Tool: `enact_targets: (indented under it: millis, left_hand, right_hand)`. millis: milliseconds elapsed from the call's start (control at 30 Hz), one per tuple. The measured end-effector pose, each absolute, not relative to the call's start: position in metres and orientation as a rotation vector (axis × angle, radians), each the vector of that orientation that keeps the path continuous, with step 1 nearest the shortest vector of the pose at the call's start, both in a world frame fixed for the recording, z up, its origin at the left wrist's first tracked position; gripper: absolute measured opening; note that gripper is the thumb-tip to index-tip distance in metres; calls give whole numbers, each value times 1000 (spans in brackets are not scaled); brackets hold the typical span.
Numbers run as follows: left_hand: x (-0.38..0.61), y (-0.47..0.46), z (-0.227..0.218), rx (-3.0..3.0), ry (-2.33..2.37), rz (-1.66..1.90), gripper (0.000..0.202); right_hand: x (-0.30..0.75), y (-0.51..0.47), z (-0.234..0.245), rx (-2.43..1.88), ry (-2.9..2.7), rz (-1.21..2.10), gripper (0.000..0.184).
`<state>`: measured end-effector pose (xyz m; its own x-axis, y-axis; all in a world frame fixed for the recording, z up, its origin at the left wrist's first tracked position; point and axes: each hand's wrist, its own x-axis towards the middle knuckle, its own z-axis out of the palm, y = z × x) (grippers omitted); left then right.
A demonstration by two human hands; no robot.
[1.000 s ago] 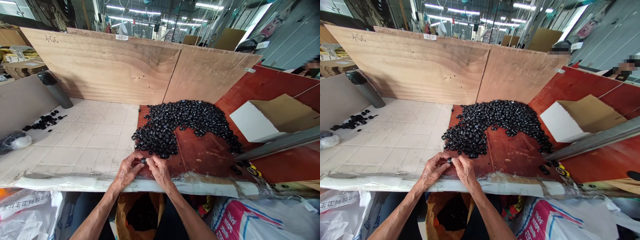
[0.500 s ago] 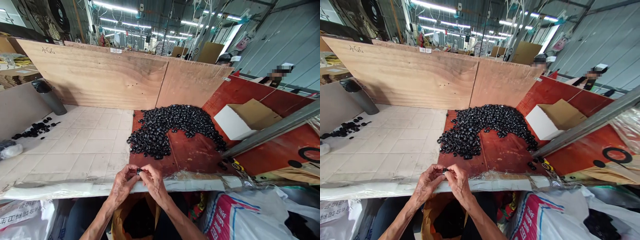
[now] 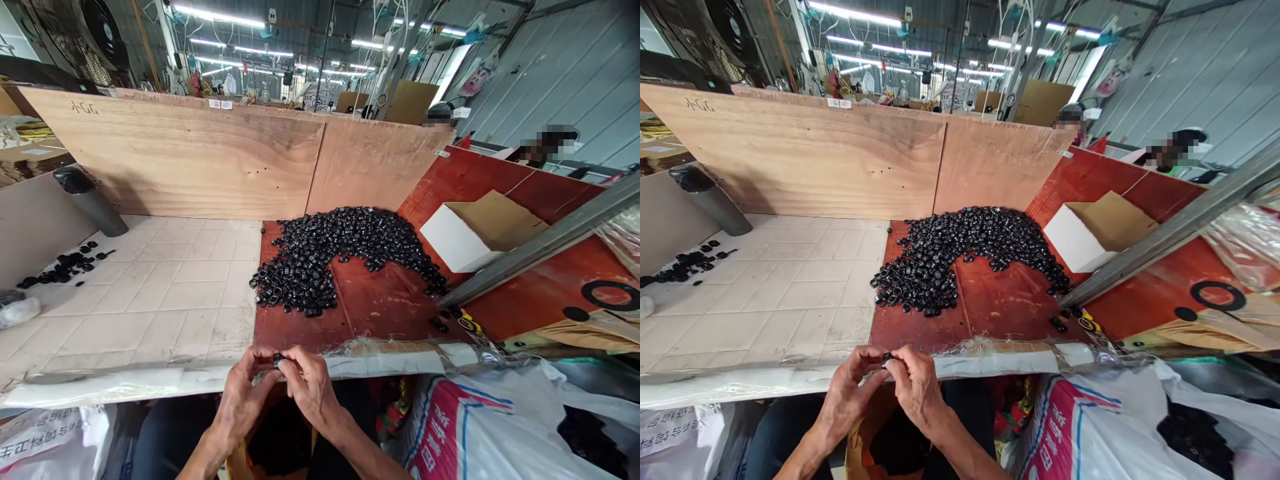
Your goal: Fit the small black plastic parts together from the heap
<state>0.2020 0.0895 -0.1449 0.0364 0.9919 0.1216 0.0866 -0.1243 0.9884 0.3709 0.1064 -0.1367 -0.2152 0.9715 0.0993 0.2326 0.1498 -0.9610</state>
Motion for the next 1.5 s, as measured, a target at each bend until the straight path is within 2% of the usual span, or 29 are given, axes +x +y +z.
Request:
enact_targets:
  millis: [100, 200, 267, 400, 500, 633, 700, 767, 800, 867, 933, 1000, 1100, 1267, 1367, 1433, 1500]
  left_hand:
    - [202, 86, -144, 1430, 1267, 1234, 19]
    - [203, 85, -145, 1199, 1206, 1240, 33]
    - [202, 83, -147, 1171, 1197, 1252, 35]
    - [196, 77, -156, 1565, 1349, 1239, 17]
    - [190, 72, -166, 1952, 1274, 1224, 23]
    - [183, 68, -165, 2090, 1174, 1190, 25]
    - [181, 70, -154, 2017, 1216, 1059, 18]
    - [180, 80, -140, 1955, 1249, 877, 8]
    - [180, 88, -133, 1945, 1269, 816, 7]
    - [182, 113, -126, 1931, 1399, 844, 12]
    - [186, 144, -125, 1887, 1601, 994, 11]
    - [193, 172, -131, 1887, 1685, 1065, 17]
    - [209, 194, -145, 1926, 1590, 1017, 24]
    - [230, 187, -166, 1928, 1560, 1034, 31]
    - [235, 183, -167, 1931, 1577, 1003, 31]
    - [238, 184, -165, 1982, 1564, 939, 31]
    - [241, 186, -162, 2030, 1566, 872, 24]
  right_hand:
    - [370, 107, -137, -1270, -1527, 1242, 19]
    - [372, 106, -132, -1145, -1682, 1010, 16]
    - [371, 105, -129, -1113, -1703, 986, 16]
    - [361, 101, -130, -1269, -1323, 1405, 24]
    - [353, 95, -135, -1302, -1043, 1646, 36]
    - [355, 91, -136, -1327, -1029, 1759, 38]
    - [365, 99, -134, -1367, -1282, 1577, 41]
    - [381, 117, -135, -1406, -1565, 1124, 39]
    - [390, 129, -137, -1420, -1628, 834, 33]
    - [407, 156, -146, -1442, -1677, 423, 18]
    - [419, 179, -158, -1502, -1751, 236, 21]
    - [425, 194, -168, -1562, -1822, 166, 21]
    - [423, 201, -175, -1573, -1854, 170, 10]
    - [427, 200, -175, -1407, -1809, 342, 16]
    - [439, 202, -177, -1439, -1682, 284, 7]
    - [444, 203, -177, -1431, -1731, 281, 20]
    - [445, 204, -177, -1402, -1802, 302, 25]
